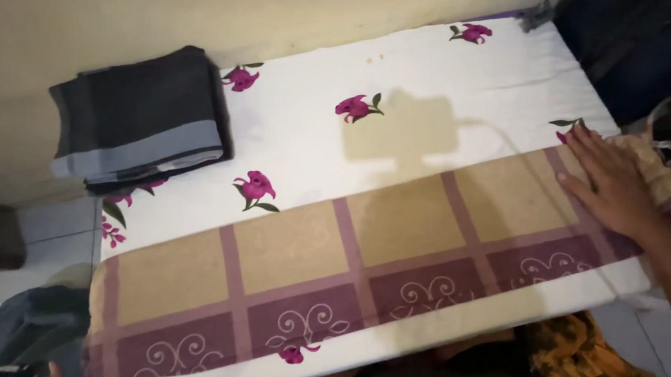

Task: Folding different pieces of fabric neatly on a flat surface

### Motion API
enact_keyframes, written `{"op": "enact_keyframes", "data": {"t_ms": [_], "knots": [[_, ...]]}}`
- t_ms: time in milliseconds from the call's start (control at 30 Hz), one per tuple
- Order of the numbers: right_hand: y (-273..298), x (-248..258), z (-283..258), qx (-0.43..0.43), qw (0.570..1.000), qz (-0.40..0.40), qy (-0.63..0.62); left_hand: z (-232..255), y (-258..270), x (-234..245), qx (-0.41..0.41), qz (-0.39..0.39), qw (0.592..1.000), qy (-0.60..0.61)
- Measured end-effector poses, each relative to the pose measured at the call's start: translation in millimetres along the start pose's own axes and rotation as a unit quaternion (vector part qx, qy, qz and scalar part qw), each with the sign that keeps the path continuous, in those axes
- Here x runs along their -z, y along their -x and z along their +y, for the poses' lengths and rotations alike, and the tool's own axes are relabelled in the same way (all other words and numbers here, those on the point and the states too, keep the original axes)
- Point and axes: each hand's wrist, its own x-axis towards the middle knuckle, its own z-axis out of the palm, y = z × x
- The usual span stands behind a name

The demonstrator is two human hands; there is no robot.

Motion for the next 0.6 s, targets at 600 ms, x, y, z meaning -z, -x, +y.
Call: {"op": "enact_keyframes", "data": {"t_ms": [600], "knots": [[2.4, 26.1, -79.4, 0.037, 0.991, 0.03, -0.122, -126.8, -48.3, -189.2, -0.592, 0.285, 0.523, -0.542]]}}
